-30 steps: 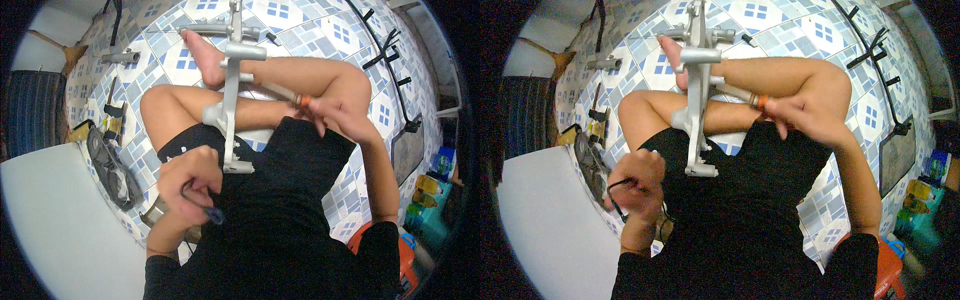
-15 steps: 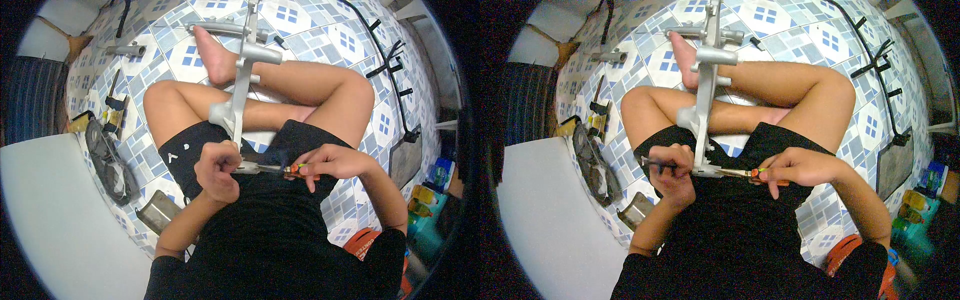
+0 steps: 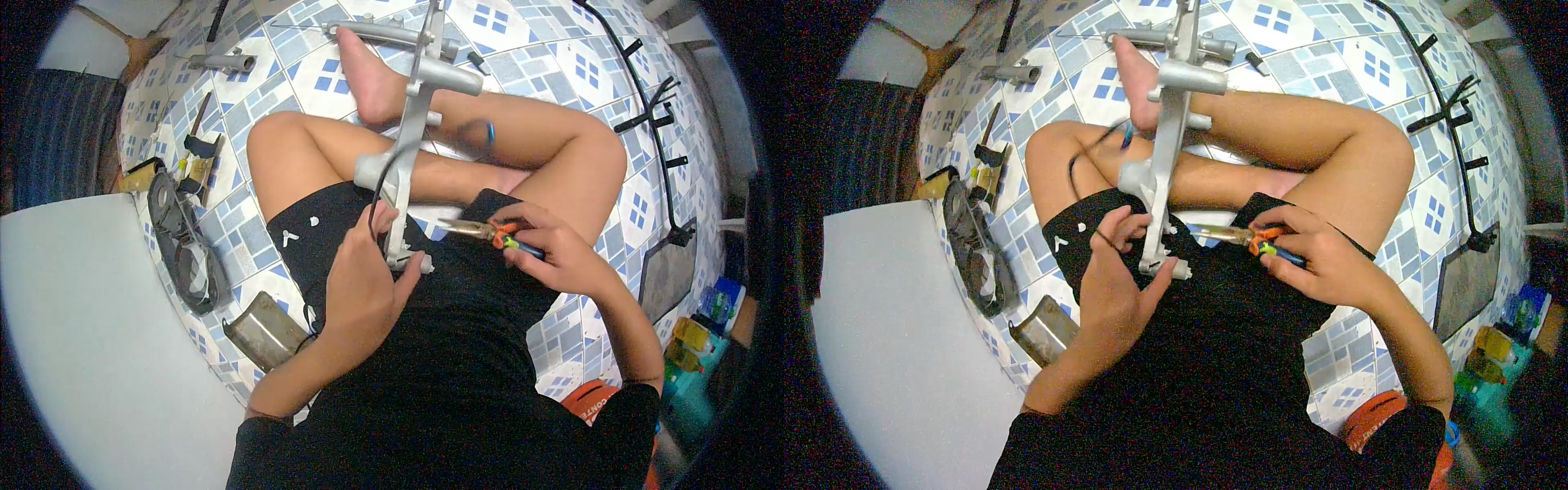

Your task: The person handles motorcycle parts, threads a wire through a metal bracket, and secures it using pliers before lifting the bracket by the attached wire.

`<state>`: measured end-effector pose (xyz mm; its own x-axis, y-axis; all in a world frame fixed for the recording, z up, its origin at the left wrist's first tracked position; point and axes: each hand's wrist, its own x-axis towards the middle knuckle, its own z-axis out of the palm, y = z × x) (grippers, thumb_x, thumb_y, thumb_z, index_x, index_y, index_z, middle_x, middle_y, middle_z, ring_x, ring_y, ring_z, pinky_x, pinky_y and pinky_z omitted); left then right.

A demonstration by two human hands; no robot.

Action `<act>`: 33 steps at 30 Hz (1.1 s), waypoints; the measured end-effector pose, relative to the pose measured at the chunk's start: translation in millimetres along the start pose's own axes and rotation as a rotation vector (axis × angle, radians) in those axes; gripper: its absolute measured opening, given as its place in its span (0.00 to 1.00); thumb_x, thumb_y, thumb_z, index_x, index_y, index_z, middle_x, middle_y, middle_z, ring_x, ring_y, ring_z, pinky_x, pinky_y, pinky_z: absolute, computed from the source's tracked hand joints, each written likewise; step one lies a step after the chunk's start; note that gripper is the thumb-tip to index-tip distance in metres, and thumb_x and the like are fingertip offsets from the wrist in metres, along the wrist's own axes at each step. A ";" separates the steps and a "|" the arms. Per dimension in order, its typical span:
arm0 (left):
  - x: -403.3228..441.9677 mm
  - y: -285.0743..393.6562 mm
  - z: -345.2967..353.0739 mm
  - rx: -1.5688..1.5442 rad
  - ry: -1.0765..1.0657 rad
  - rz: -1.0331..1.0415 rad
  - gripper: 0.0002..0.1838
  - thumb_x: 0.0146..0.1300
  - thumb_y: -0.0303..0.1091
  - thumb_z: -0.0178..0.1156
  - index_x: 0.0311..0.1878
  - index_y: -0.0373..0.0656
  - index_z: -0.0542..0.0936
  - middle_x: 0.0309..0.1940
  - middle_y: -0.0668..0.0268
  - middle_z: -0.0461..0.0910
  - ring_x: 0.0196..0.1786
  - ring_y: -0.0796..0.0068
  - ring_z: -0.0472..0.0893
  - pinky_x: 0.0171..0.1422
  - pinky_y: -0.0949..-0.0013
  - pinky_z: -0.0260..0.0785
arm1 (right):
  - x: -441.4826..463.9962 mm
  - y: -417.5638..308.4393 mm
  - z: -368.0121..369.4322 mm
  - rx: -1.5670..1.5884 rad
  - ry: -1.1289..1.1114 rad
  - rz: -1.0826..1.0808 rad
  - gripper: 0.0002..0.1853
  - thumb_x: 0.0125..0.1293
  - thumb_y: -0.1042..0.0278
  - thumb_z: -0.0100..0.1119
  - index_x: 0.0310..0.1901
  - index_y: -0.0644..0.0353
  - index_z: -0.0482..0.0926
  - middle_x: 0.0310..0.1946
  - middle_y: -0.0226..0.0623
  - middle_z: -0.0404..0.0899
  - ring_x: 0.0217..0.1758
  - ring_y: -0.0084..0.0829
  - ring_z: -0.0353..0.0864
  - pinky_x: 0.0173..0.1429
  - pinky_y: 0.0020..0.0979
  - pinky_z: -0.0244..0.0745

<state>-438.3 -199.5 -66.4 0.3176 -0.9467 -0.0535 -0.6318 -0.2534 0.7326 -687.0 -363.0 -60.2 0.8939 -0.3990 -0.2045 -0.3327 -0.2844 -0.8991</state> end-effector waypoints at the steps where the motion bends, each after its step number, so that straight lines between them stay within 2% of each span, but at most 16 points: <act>1: -0.3 -4.6 4.8 0.012 0.021 0.051 0.34 0.64 0.34 0.74 0.68 0.36 0.69 0.67 0.54 0.75 0.63 0.56 0.80 0.69 0.59 0.72 | 0.5 0.3 0.3 -0.142 0.029 -0.034 0.14 0.74 0.64 0.62 0.44 0.69 0.86 0.60 0.49 0.80 0.65 0.47 0.78 0.71 0.45 0.70; 2: -2.9 -4.8 7.2 0.013 0.023 0.050 0.34 0.64 0.34 0.74 0.68 0.36 0.69 0.67 0.54 0.75 0.63 0.56 0.80 0.69 0.59 0.72 | 0.5 1.3 0.1 -0.284 0.059 -0.066 0.13 0.73 0.65 0.62 0.44 0.69 0.86 0.61 0.48 0.79 0.66 0.49 0.77 0.71 0.48 0.69; 3: -3.7 -0.1 7.8 0.093 0.044 0.033 0.33 0.65 0.34 0.73 0.69 0.36 0.70 0.65 0.54 0.77 0.63 0.54 0.80 0.69 0.59 0.71 | 0.7 4.9 0.4 -0.335 0.042 -0.128 0.12 0.70 0.66 0.64 0.42 0.68 0.85 0.65 0.47 0.77 0.69 0.48 0.75 0.71 0.52 0.69; 4: -4.3 4.3 7.4 0.173 0.064 0.016 0.32 0.67 0.34 0.72 0.69 0.36 0.71 0.63 0.55 0.79 0.62 0.52 0.80 0.70 0.59 0.71 | 1.4 6.1 0.0 -0.333 0.042 -0.129 0.12 0.70 0.66 0.64 0.42 0.68 0.85 0.65 0.47 0.77 0.69 0.48 0.75 0.71 0.52 0.69; 6: -1.7 13.0 2.5 0.148 0.073 0.052 0.30 0.68 0.35 0.70 0.70 0.37 0.72 0.60 0.54 0.80 0.62 0.51 0.81 0.70 0.59 0.71 | 5.3 8.9 -1.2 -0.429 -0.027 -0.254 0.12 0.67 0.66 0.66 0.45 0.66 0.85 0.67 0.47 0.75 0.72 0.48 0.73 0.72 0.53 0.68; 8: -0.6 16.4 -1.5 0.126 0.079 0.094 0.29 0.70 0.35 0.68 0.70 0.37 0.73 0.57 0.54 0.82 0.61 0.50 0.81 0.70 0.58 0.70 | 7.7 15.7 -0.8 -0.484 -0.028 -0.292 0.13 0.66 0.65 0.67 0.46 0.65 0.84 0.68 0.47 0.74 0.73 0.48 0.72 0.73 0.54 0.67; 10: -1.6 14.3 -8.8 0.088 0.073 0.063 0.20 0.73 0.32 0.64 0.66 0.38 0.78 0.54 0.54 0.82 0.60 0.51 0.80 0.71 0.56 0.69 | 8.3 19.4 -0.7 -0.539 -0.027 -0.326 0.14 0.66 0.64 0.68 0.47 0.65 0.83 0.69 0.46 0.73 0.75 0.48 0.71 0.74 0.55 0.66; 11: 0.9 13.5 -14.7 0.092 0.070 0.065 0.20 0.73 0.32 0.64 0.66 0.38 0.78 0.54 0.54 0.82 0.60 0.51 0.80 0.71 0.56 0.69 | 8.6 20.0 -1.4 -0.575 -0.022 -0.337 0.15 0.66 0.63 0.68 0.49 0.64 0.83 0.70 0.46 0.72 0.75 0.49 0.70 0.74 0.55 0.67; 13: 5.9 11.9 -25.3 0.294 0.091 0.206 0.13 0.76 0.29 0.58 0.59 0.39 0.83 0.51 0.55 0.82 0.51 0.59 0.83 0.60 0.59 0.76 | 8.7 22.3 0.1 -0.608 -0.015 -0.345 0.17 0.67 0.62 0.69 0.51 0.63 0.83 0.71 0.47 0.71 0.76 0.50 0.70 0.75 0.55 0.67; 14: 4.2 11.7 -26.1 0.294 0.087 0.206 0.13 0.76 0.29 0.58 0.59 0.39 0.83 0.51 0.55 0.82 0.51 0.59 0.83 0.60 0.59 0.76 | 9.0 24.5 3.3 -0.572 0.008 -0.352 0.17 0.67 0.62 0.69 0.52 0.62 0.83 0.72 0.48 0.70 0.76 0.51 0.70 0.74 0.54 0.68; 16: 1.1 12.0 -26.4 0.085 0.043 0.023 0.10 0.78 0.27 0.56 0.51 0.39 0.86 0.47 0.56 0.81 0.39 0.67 0.84 0.46 0.65 0.79 | 11.9 30.2 7.5 -0.535 0.034 -0.355 0.17 0.67 0.62 0.70 0.52 0.61 0.83 0.72 0.49 0.69 0.76 0.52 0.70 0.74 0.54 0.69; 17: 2.1 11.4 -24.6 0.012 0.081 0.067 0.10 0.78 0.26 0.55 0.51 0.37 0.86 0.42 0.57 0.81 0.32 0.70 0.82 0.37 0.69 0.77 | 15.5 34.3 8.6 -0.506 0.041 -0.386 0.17 0.67 0.62 0.70 0.53 0.61 0.83 0.72 0.50 0.69 0.75 0.53 0.70 0.73 0.53 0.70; 22: 1.8 7.5 -28.4 0.026 0.066 0.125 0.10 0.77 0.24 0.55 0.50 0.37 0.86 0.42 0.57 0.82 0.32 0.69 0.83 0.39 0.68 0.78 | 32.1 37.6 8.7 -0.484 0.096 -0.458 0.22 0.63 0.66 0.73 0.59 0.59 0.82 0.69 0.49 0.72 0.74 0.54 0.72 0.75 0.51 0.71; 25: 2.0 8.1 -29.4 0.037 0.076 0.148 0.10 0.76 0.22 0.55 0.51 0.37 0.86 0.42 0.57 0.82 0.33 0.70 0.83 0.39 0.69 0.78 | 47.2 43.5 8.4 -0.476 0.069 -0.552 0.20 0.66 0.63 0.71 0.56 0.62 0.81 0.68 0.50 0.73 0.73 0.53 0.72 0.73 0.51 0.72; 27: 1.7 7.4 -29.7 0.039 0.091 0.142 0.11 0.75 0.20 0.55 0.51 0.36 0.86 0.42 0.57 0.82 0.33 0.70 0.83 0.39 0.69 0.78 | 56.6 45.5 8.3 -0.407 0.037 -0.604 0.20 0.62 0.69 0.73 0.55 0.63 0.81 0.68 0.47 0.74 0.73 0.53 0.73 0.74 0.53 0.72; 33: 0.3 -2.0 -29.3 0.035 0.107 0.183 0.12 0.74 0.18 0.56 0.52 0.36 0.86 0.41 0.57 0.82 0.33 0.70 0.83 0.39 0.69 0.78 | 74.7 56.2 7.5 -0.421 0.050 -0.679 0.19 0.61 0.69 0.73 0.53 0.64 0.81 0.67 0.45 0.74 0.73 0.53 0.74 0.73 0.51 0.73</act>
<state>-416.2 -193.5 -48.0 0.2678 -0.9514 0.1518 -0.7090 -0.0879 0.6997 -636.7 -402.2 -128.9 0.9308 -0.0564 0.3612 0.1846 -0.7802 -0.5976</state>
